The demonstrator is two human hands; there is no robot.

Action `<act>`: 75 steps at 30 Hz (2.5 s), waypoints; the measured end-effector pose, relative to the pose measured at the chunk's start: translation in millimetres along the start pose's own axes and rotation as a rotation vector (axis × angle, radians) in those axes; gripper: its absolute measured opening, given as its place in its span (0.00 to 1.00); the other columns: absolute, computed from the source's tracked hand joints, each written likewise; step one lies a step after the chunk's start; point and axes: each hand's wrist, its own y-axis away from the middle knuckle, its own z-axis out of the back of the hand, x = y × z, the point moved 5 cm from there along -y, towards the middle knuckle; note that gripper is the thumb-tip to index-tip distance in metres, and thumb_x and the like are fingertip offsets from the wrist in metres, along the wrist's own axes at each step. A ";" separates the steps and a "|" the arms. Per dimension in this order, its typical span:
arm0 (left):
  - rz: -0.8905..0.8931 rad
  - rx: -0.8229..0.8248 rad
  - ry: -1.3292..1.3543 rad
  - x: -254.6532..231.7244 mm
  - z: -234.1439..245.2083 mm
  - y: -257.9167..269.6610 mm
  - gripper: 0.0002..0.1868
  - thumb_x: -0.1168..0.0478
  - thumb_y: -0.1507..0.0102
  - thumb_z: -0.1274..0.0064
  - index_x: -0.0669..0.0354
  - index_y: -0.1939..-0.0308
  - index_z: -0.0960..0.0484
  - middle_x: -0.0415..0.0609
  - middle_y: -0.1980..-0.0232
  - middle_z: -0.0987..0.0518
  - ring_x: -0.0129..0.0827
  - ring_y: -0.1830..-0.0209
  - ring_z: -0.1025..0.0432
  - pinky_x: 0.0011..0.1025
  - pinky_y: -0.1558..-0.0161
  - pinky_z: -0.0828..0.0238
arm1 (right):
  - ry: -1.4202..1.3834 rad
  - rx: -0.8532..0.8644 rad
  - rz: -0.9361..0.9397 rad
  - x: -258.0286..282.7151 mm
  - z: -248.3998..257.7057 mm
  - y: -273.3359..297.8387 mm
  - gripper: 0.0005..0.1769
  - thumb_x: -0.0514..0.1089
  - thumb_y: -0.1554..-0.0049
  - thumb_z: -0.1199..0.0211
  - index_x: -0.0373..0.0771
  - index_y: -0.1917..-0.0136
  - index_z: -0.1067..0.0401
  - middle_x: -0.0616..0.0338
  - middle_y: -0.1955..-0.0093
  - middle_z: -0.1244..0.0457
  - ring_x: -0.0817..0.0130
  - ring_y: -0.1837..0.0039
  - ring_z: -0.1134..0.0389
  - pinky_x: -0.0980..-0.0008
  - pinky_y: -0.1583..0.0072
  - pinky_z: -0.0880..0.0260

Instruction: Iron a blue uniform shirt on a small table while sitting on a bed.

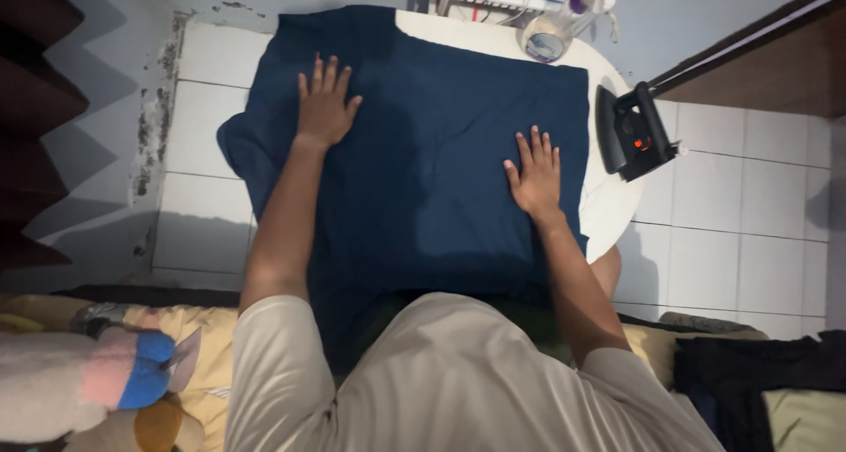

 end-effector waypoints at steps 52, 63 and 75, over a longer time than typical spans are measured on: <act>0.750 -0.399 0.760 117.0 -11.6 228.0 0.21 0.51 0.35 0.37 0.66 0.51 0.19 0.56 0.59 0.17 0.41 0.59 0.24 0.34 0.55 0.29 | -1.222 0.033 0.240 166.2 92.8 17.5 0.33 0.22 0.53 0.48 0.35 0.34 0.44 0.54 0.45 0.33 0.73 0.48 0.30 0.72 0.45 0.27; 0.668 -0.575 0.646 107.5 28.3 236.8 0.19 0.55 0.26 0.51 0.64 0.67 0.25 0.44 0.76 0.32 0.24 0.75 0.41 0.32 0.71 0.41 | -0.974 0.114 0.097 180.3 64.0 52.4 0.13 0.25 0.52 0.40 0.31 0.53 0.28 0.56 0.57 0.31 0.71 0.54 0.28 0.72 0.49 0.28; 0.670 -0.244 0.981 92.0 24.2 280.8 0.12 0.53 0.29 0.50 0.58 0.56 0.22 0.39 0.64 0.21 0.22 0.64 0.30 0.26 0.58 0.33 | -0.763 0.304 0.457 196.1 74.8 111.8 0.11 0.32 0.58 0.36 0.37 0.58 0.26 0.55 0.62 0.32 0.61 0.60 0.28 0.64 0.55 0.28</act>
